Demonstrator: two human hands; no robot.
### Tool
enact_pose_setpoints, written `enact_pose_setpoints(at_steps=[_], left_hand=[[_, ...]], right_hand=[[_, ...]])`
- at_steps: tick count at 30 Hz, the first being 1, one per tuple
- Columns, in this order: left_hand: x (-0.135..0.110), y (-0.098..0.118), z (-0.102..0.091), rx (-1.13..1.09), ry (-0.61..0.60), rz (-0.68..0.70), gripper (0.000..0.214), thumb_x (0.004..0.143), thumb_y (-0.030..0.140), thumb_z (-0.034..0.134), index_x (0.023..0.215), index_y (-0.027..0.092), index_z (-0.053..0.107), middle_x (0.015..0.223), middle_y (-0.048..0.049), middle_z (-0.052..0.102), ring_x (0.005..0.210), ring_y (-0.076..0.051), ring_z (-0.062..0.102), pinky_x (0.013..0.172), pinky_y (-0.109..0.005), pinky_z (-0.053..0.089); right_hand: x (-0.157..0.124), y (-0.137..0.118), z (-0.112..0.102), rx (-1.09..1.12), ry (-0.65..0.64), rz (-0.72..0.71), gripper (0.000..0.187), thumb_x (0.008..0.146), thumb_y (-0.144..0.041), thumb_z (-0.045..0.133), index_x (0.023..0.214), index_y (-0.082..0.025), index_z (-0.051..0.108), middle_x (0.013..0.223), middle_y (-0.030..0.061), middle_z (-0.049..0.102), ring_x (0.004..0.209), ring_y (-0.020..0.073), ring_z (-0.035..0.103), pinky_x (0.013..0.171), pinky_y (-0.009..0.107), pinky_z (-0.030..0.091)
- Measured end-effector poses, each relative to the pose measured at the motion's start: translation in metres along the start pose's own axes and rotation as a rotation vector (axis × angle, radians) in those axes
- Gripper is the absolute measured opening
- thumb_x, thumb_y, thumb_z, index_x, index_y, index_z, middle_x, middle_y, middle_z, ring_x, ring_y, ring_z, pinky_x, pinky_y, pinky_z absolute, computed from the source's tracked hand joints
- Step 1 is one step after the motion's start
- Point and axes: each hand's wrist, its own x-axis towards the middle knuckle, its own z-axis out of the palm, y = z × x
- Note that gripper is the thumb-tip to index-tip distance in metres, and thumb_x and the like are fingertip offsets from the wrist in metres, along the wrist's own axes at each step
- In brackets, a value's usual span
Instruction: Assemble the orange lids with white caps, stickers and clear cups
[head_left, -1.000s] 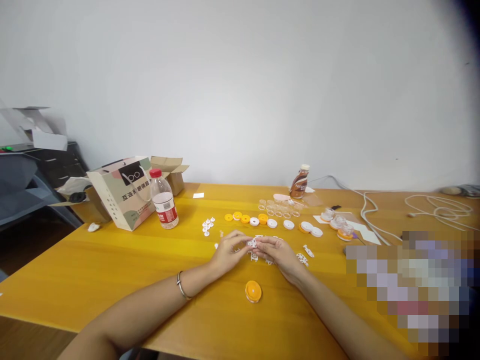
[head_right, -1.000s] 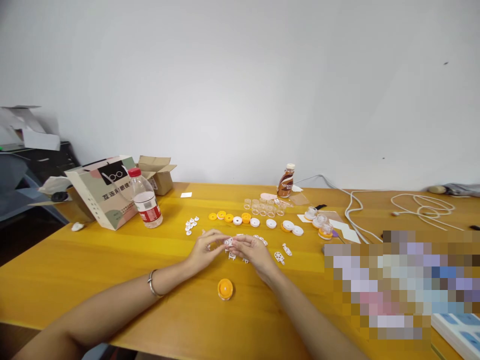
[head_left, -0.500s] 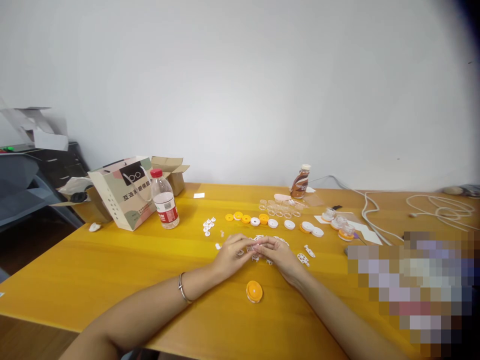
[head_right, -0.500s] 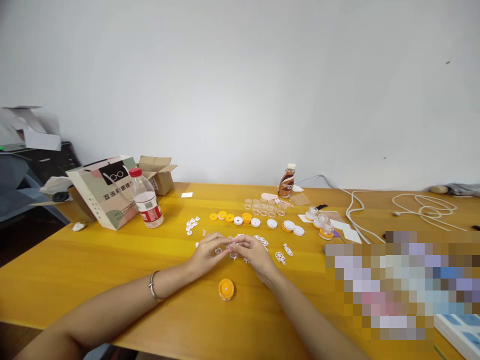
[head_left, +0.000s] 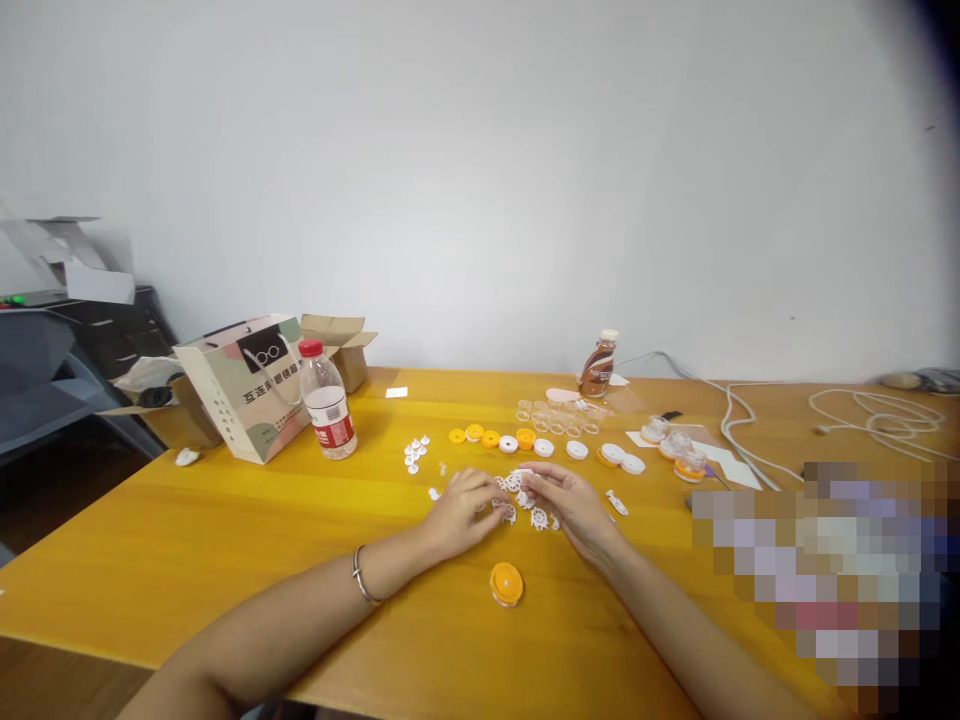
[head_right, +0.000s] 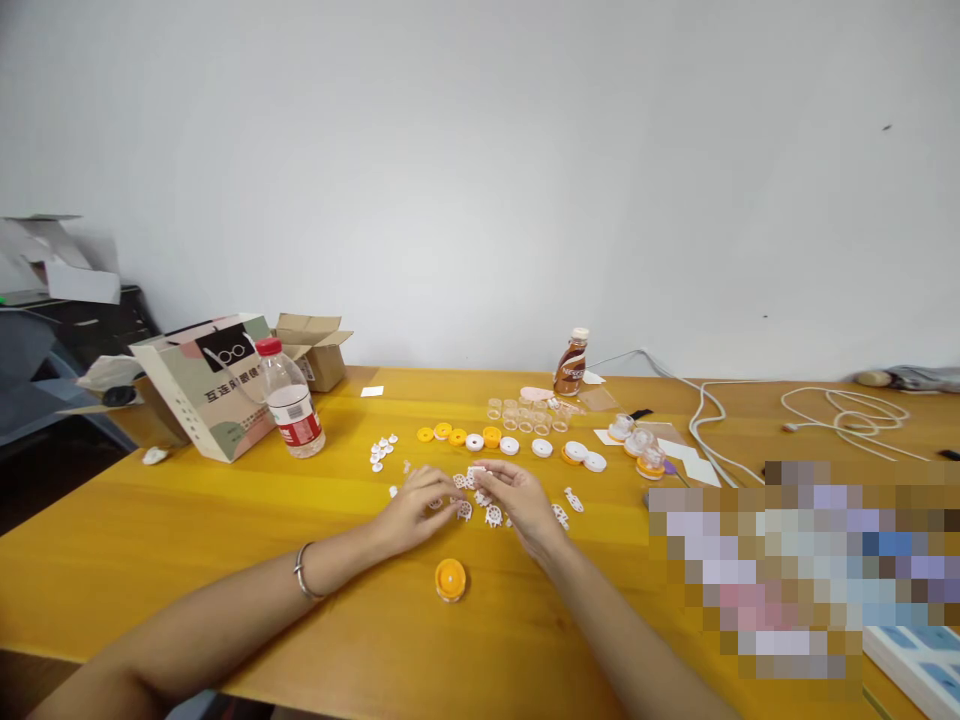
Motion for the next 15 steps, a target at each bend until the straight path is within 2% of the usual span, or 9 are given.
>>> enact_pose_setpoints(at_steps=[3, 7, 15], left_hand=[[-0.0009, -0.0004, 0.0008, 0.044, -0.098, 0.047, 0.021, 0.081, 0.032, 0.052, 0.098, 0.023, 0.061, 0.093, -0.0042, 0.059, 0.088, -0.018, 0.049, 0.078, -0.030, 0.035], [-0.0011, 0.0002, 0.0008, 0.093, -0.171, 0.080, 0.019, 0.081, 0.032, 0.052, 0.094, 0.023, 0.062, 0.093, -0.0032, 0.060, 0.090, -0.017, 0.048, 0.080, -0.030, 0.034], [-0.0020, 0.0009, 0.0034, 0.111, -0.138, 0.069, 0.010, 0.077, 0.022, 0.052, 0.083, 0.021, 0.061, 0.088, -0.0021, 0.061, 0.084, -0.016, 0.050, 0.076, -0.029, 0.033]], right_hand=[[0.0023, 0.0016, -0.0029, -0.002, 0.031, -0.024, 0.026, 0.054, -0.033, 0.075, 0.073, -0.018, 0.066, 0.067, 0.0006, 0.066, 0.060, 0.0124, 0.058, 0.061, 0.024, 0.046], [0.0038, 0.0018, -0.0044, 0.008, 0.060, -0.057, 0.026, 0.053, -0.033, 0.076, 0.071, -0.017, 0.066, 0.066, 0.0002, 0.065, 0.062, 0.0126, 0.057, 0.064, 0.025, 0.046], [0.0014, 0.0010, -0.0005, -0.038, 0.017, -0.046, 0.026, 0.056, -0.033, 0.074, 0.074, -0.017, 0.065, 0.062, -0.0008, 0.063, 0.056, 0.0106, 0.055, 0.057, 0.023, 0.044]])
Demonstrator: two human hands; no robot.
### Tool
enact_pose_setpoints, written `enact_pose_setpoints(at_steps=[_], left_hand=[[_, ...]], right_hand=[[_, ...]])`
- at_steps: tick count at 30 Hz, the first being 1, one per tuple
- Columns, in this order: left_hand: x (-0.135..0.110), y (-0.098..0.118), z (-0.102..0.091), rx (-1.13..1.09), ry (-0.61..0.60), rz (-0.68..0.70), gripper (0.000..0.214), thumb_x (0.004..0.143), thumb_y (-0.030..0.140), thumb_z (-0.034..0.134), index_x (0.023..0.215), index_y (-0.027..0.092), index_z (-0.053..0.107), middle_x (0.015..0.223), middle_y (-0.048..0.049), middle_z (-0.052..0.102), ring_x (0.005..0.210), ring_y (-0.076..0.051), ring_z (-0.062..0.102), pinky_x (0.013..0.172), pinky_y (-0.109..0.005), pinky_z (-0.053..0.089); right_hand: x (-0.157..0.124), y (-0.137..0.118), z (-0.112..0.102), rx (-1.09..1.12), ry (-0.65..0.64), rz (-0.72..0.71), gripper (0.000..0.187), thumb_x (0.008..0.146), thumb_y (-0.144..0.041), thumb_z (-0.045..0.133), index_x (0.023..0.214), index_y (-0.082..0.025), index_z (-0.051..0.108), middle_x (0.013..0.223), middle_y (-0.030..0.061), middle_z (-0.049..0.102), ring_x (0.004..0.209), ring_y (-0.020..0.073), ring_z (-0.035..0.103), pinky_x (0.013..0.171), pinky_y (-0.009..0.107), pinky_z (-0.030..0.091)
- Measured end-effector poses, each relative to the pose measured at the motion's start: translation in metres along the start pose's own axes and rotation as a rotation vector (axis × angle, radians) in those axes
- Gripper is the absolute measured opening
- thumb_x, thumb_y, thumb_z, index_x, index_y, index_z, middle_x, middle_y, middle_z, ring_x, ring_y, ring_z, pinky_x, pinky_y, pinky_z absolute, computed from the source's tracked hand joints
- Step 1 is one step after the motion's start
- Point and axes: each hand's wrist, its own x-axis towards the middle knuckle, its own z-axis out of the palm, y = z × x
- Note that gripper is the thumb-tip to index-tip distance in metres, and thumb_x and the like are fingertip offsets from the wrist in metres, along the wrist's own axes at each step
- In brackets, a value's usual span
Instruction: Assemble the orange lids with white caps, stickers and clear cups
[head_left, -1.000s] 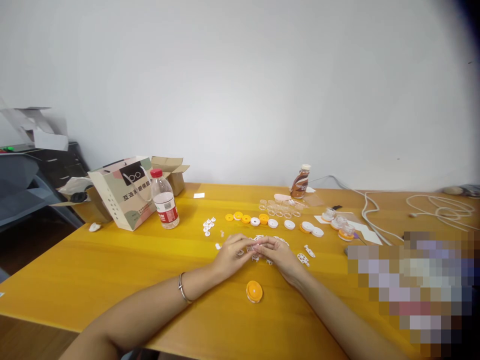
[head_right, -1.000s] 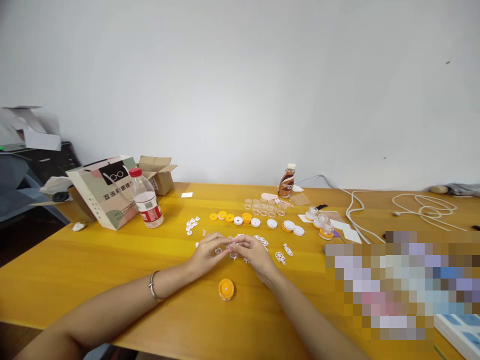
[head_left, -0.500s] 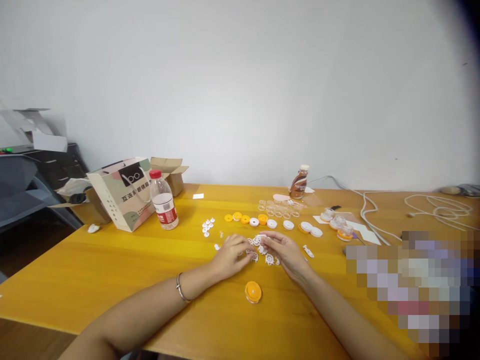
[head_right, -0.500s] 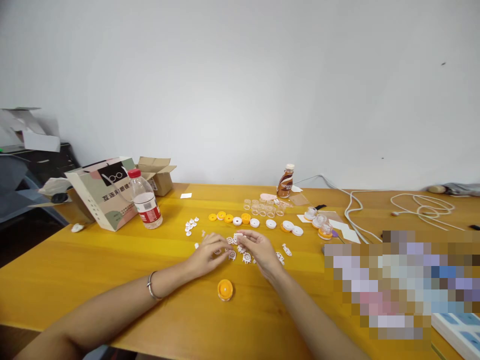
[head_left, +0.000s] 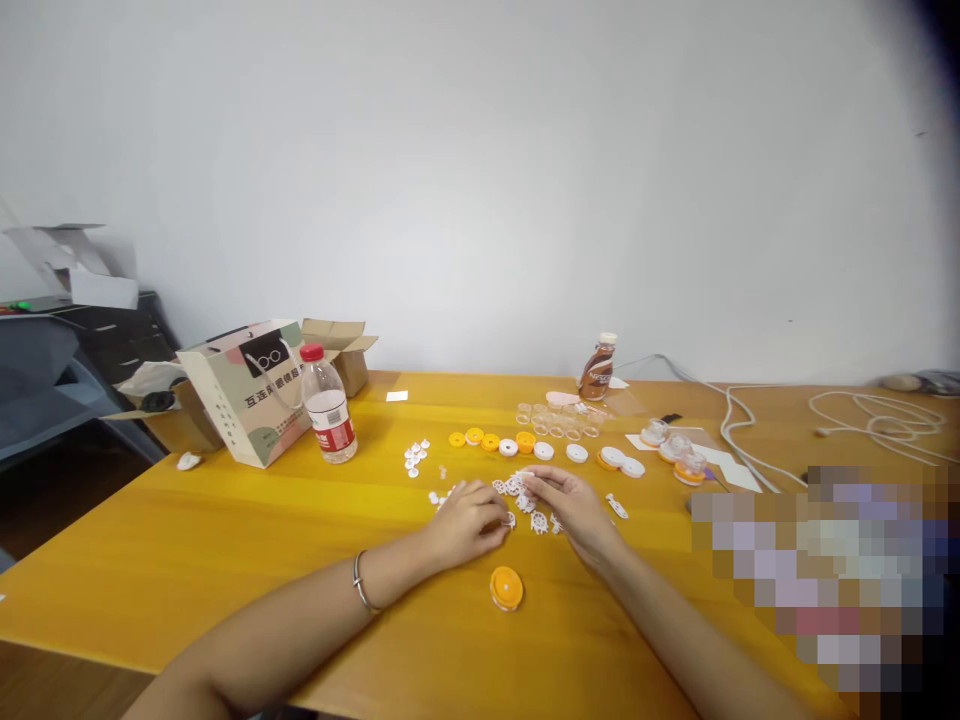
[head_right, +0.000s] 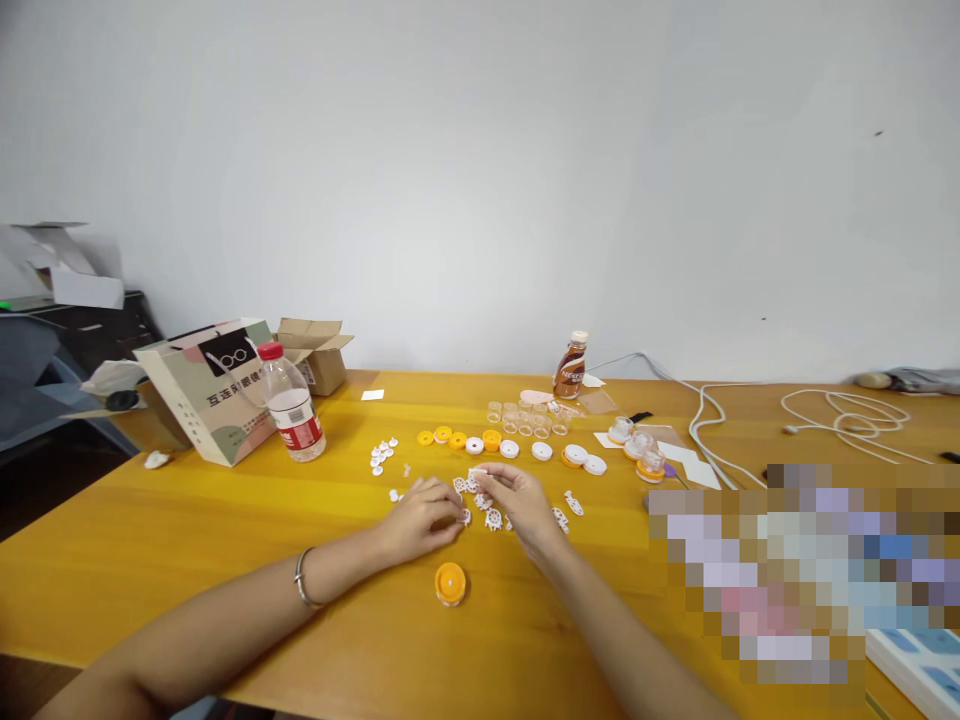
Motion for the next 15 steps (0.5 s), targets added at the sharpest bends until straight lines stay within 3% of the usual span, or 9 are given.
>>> enact_pose_setpoints(at_steps=[8, 12, 15], left_hand=[[0.0021, -0.0012, 0.0019, -0.305, 0.204, -0.113, 0.009, 0.070, 0.012, 0.051, 0.077, 0.016, 0.051, 0.084, -0.0027, 0.059, 0.076, -0.013, 0.053, 0.070, -0.023, 0.040], [0.0003, -0.0030, 0.0049, -0.396, 0.215, -0.240, 0.005, 0.072, 0.014, 0.050, 0.076, 0.016, 0.049, 0.070, 0.0014, 0.057, 0.058, -0.009, 0.049, 0.056, -0.018, 0.040], [0.0002, -0.0023, 0.0033, -0.414, 0.199, -0.233, 0.007, 0.075, 0.017, 0.049, 0.081, 0.015, 0.051, 0.066, 0.0022, 0.054, 0.056, -0.008, 0.047, 0.054, -0.017, 0.039]], right_hand=[[-0.0032, 0.0025, 0.0050, -0.007, -0.043, 0.007, 0.026, 0.057, -0.032, 0.074, 0.074, -0.018, 0.060, 0.066, -0.0008, 0.064, 0.062, 0.0111, 0.058, 0.059, 0.021, 0.044], [0.0002, 0.0077, 0.0030, -0.015, -0.026, 0.015, 0.023, 0.060, -0.033, 0.072, 0.071, -0.017, 0.060, 0.064, -0.0008, 0.064, 0.059, 0.0098, 0.058, 0.060, 0.021, 0.044], [0.0003, 0.0083, 0.0029, -0.017, -0.033, -0.006, 0.026, 0.059, -0.032, 0.073, 0.077, -0.019, 0.060, 0.066, -0.0023, 0.063, 0.058, 0.0098, 0.058, 0.059, 0.022, 0.045]])
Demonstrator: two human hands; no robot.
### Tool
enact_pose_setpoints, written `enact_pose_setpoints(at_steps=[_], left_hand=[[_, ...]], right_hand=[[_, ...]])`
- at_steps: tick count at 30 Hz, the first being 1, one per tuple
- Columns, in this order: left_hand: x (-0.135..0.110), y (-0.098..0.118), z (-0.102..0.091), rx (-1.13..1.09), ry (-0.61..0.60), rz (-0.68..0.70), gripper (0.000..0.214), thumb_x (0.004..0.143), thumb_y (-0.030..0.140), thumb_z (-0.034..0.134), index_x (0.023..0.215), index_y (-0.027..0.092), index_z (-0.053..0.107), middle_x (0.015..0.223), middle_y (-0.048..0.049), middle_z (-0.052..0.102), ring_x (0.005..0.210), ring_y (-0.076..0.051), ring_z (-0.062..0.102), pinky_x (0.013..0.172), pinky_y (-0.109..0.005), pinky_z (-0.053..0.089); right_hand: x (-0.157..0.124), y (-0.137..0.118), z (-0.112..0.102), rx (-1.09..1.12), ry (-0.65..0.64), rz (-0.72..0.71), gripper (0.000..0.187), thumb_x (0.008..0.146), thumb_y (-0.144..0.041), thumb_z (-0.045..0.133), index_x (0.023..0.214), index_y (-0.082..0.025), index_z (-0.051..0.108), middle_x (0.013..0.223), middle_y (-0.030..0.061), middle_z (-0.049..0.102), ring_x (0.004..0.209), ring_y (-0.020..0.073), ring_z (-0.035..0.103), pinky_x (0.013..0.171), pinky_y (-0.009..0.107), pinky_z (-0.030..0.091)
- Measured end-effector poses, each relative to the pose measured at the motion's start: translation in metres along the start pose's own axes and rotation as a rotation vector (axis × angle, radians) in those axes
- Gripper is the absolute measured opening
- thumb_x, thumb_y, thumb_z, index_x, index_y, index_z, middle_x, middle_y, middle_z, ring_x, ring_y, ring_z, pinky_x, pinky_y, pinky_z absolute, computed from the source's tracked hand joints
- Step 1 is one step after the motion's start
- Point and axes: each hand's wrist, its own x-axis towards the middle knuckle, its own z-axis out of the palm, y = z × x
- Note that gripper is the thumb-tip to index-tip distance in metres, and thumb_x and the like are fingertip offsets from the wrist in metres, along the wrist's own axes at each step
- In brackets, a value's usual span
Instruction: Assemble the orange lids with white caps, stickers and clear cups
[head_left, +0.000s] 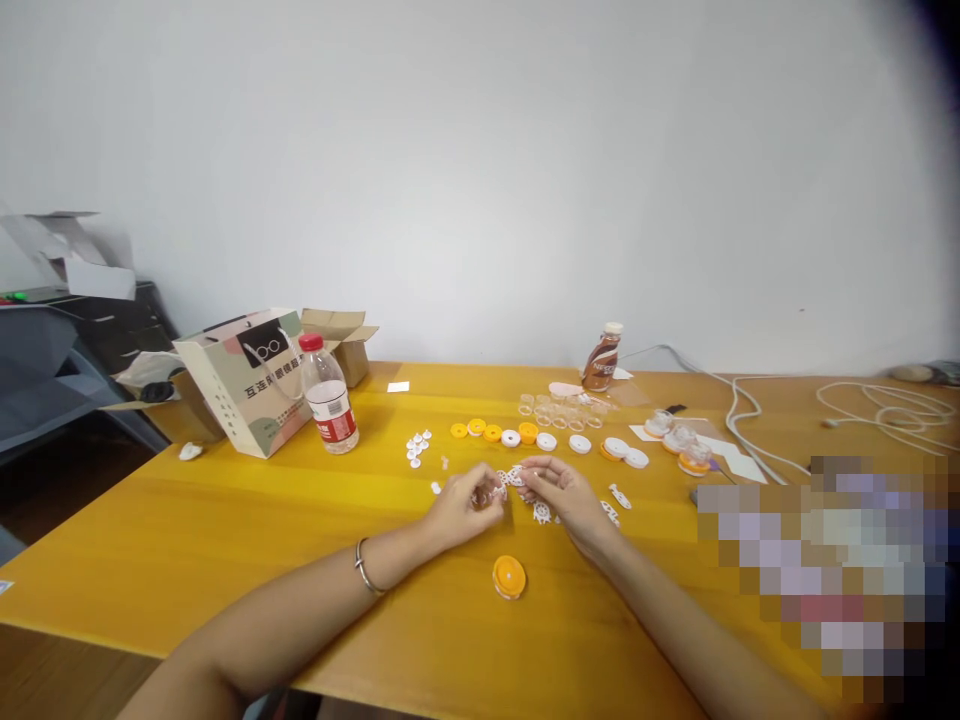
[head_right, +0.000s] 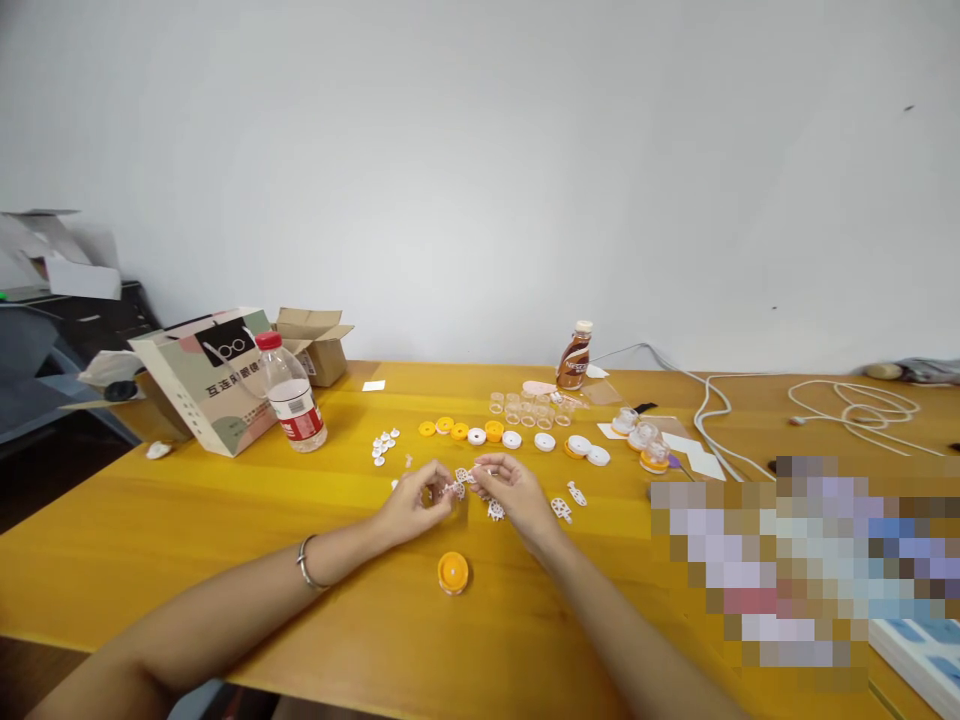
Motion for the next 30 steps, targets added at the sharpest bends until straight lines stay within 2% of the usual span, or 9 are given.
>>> enact_pose_setpoints(at_steps=[3, 7, 11, 18, 25, 30], left_hand=[[0.002, 0.004, -0.003, 0.010, 0.007, 0.053, 0.012, 0.079, 0.020, 0.047, 0.086, 0.015, 0.056, 0.069, 0.0003, 0.054, 0.060, -0.009, 0.048, 0.057, -0.019, 0.039], [0.004, 0.006, -0.005, 0.010, 0.093, 0.128, 0.016, 0.081, 0.023, 0.047, 0.089, 0.015, 0.059, 0.086, -0.0056, 0.056, 0.079, -0.014, 0.052, 0.071, -0.024, 0.042], [0.004, 0.002, -0.003, -0.069, 0.157, 0.088, 0.019, 0.081, 0.025, 0.049, 0.095, 0.015, 0.058, 0.085, -0.0050, 0.061, 0.076, -0.014, 0.056, 0.072, -0.025, 0.044], [0.006, 0.002, -0.003, -0.126, 0.096, 0.078, 0.023, 0.081, 0.027, 0.052, 0.099, 0.017, 0.062, 0.084, -0.0053, 0.062, 0.078, -0.014, 0.057, 0.072, -0.025, 0.045], [0.007, -0.005, -0.003, -0.064, 0.139, 0.095, 0.025, 0.078, 0.027, 0.056, 0.101, 0.020, 0.062, 0.089, -0.0058, 0.062, 0.084, -0.015, 0.057, 0.076, -0.027, 0.046], [0.003, -0.003, -0.006, 0.050, 0.164, 0.172, 0.029, 0.079, 0.027, 0.056, 0.107, 0.022, 0.058, 0.098, -0.0046, 0.064, 0.089, -0.016, 0.058, 0.082, -0.029, 0.044]], right_hand=[[-0.003, -0.003, 0.002, -0.036, -0.041, -0.026, 0.027, 0.059, -0.032, 0.073, 0.080, -0.020, 0.060, 0.073, -0.0008, 0.065, 0.067, 0.0128, 0.061, 0.066, 0.025, 0.047], [-0.005, -0.007, 0.003, -0.138, -0.116, -0.034, 0.024, 0.061, -0.033, 0.071, 0.078, -0.019, 0.062, 0.082, 0.0027, 0.067, 0.078, 0.0168, 0.061, 0.077, 0.030, 0.046], [-0.004, -0.005, 0.002, -0.164, -0.127, -0.067, 0.027, 0.059, -0.034, 0.072, 0.079, -0.019, 0.062, 0.086, 0.0035, 0.067, 0.083, 0.0192, 0.062, 0.079, 0.033, 0.046], [-0.004, -0.001, 0.003, -0.150, -0.147, -0.059, 0.031, 0.058, -0.036, 0.072, 0.083, -0.020, 0.062, 0.085, 0.0047, 0.069, 0.085, 0.0220, 0.063, 0.082, 0.036, 0.046], [-0.004, 0.000, 0.004, -0.161, -0.151, -0.048, 0.032, 0.060, -0.037, 0.070, 0.086, -0.020, 0.064, 0.091, 0.0054, 0.069, 0.090, 0.0223, 0.062, 0.085, 0.037, 0.045], [-0.005, 0.000, 0.004, -0.163, -0.127, -0.044, 0.031, 0.060, -0.035, 0.071, 0.086, -0.020, 0.064, 0.092, 0.0061, 0.069, 0.088, 0.0225, 0.062, 0.085, 0.038, 0.045]])
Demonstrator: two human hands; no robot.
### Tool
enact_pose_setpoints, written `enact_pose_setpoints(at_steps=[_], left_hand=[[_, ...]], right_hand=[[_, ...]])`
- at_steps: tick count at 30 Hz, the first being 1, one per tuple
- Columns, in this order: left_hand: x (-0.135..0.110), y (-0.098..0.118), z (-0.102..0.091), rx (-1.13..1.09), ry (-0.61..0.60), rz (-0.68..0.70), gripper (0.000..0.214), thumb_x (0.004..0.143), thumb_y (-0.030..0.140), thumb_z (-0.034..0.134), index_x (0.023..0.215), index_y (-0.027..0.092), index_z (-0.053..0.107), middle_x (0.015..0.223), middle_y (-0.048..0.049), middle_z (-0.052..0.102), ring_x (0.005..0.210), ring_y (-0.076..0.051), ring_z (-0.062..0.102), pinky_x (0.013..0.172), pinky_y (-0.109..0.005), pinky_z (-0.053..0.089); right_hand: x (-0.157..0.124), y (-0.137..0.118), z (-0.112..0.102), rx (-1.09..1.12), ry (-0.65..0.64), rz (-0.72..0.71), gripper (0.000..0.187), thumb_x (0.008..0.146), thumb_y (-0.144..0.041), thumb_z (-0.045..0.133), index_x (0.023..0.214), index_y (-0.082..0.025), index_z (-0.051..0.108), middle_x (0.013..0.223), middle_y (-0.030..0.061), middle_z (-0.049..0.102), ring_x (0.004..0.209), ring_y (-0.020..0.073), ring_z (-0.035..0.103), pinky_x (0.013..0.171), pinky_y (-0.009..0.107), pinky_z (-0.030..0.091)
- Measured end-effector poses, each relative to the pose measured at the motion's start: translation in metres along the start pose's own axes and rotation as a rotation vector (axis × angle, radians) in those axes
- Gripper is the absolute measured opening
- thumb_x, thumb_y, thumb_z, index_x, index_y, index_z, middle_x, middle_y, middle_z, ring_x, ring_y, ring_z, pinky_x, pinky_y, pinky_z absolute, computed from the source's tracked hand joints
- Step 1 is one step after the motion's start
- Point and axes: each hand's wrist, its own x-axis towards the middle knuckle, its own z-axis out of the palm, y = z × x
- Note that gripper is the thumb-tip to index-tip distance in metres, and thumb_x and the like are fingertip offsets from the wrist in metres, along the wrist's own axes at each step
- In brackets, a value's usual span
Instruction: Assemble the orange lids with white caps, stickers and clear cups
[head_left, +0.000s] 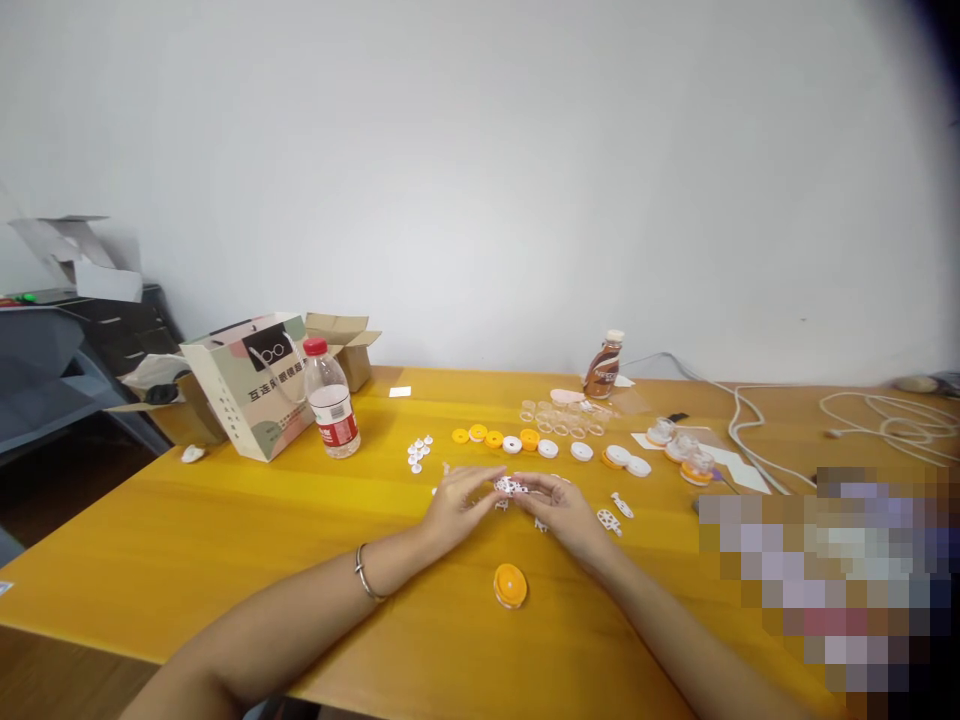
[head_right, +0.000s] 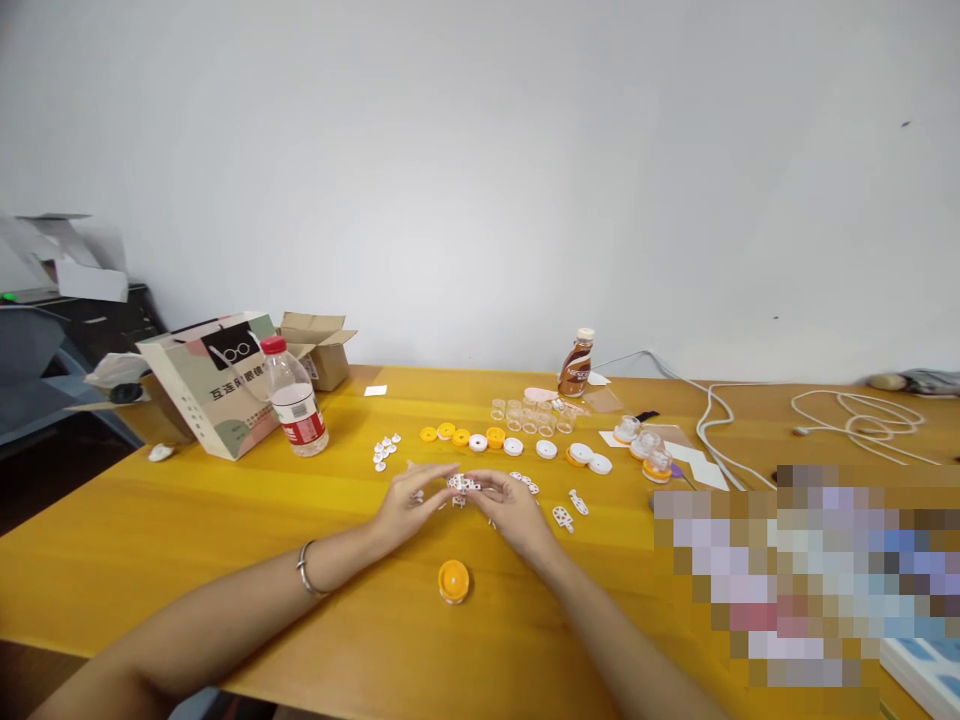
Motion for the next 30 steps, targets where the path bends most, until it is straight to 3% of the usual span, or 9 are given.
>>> enact_pose_setpoints(at_steps=[5, 12, 21, 26, 30], left_hand=[[-0.0007, 0.0012, -0.0014, 0.081, -0.064, 0.074, 0.023, 0.081, 0.027, 0.052, 0.103, 0.023, 0.060, 0.099, -0.0040, 0.065, 0.089, -0.016, 0.059, 0.082, -0.031, 0.043], [0.0012, 0.0036, -0.0027, 0.086, -0.074, 0.075, 0.021, 0.081, 0.027, 0.052, 0.100, 0.022, 0.061, 0.096, -0.0054, 0.064, 0.089, -0.016, 0.057, 0.081, -0.030, 0.043], [0.0003, 0.0038, -0.0012, 0.128, -0.069, 0.068, 0.020, 0.081, 0.024, 0.051, 0.098, 0.020, 0.060, 0.095, -0.0057, 0.063, 0.088, -0.017, 0.057, 0.080, -0.031, 0.042], [-0.0006, 0.0051, 0.0004, 0.130, -0.082, 0.081, 0.022, 0.080, 0.025, 0.053, 0.101, 0.021, 0.057, 0.096, -0.0052, 0.063, 0.089, -0.017, 0.057, 0.082, -0.031, 0.041], [0.0008, 0.0086, -0.0013, 0.100, -0.047, 0.086, 0.038, 0.074, 0.030, 0.061, 0.109, 0.020, 0.051, 0.104, -0.0075, 0.059, 0.099, -0.020, 0.052, 0.085, -0.034, 0.039]], right_hand=[[-0.0020, -0.0026, 0.0012, 0.034, -0.027, 0.014, 0.032, 0.059, -0.034, 0.071, 0.087, -0.020, 0.064, 0.090, 0.0054, 0.069, 0.087, 0.0221, 0.063, 0.086, 0.038, 0.045], [-0.0031, -0.0026, 0.0019, 0.070, -0.075, 0.025, 0.030, 0.061, -0.030, 0.069, 0.089, -0.021, 0.063, 0.089, 0.0041, 0.069, 0.089, 0.0201, 0.061, 0.086, 0.037, 0.044], [-0.0018, -0.0040, 0.0014, 0.079, -0.101, 0.018, 0.042, 0.060, -0.029, 0.072, 0.099, -0.022, 0.058, 0.084, 0.0017, 0.067, 0.082, 0.0161, 0.062, 0.082, 0.032, 0.044], [-0.0019, -0.0022, 0.0051, 0.080, -0.042, 0.018, 0.036, 0.060, -0.030, 0.072, 0.092, -0.021, 0.057, 0.076, -0.0006, 0.065, 0.077, 0.0154, 0.062, 0.079, 0.031, 0.044], [-0.0018, -0.0034, 0.0040, 0.102, 0.002, 0.007, 0.038, 0.060, -0.032, 0.072, 0.092, -0.020, 0.055, 0.072, -0.0012, 0.064, 0.073, 0.0154, 0.061, 0.072, 0.029, 0.045]])
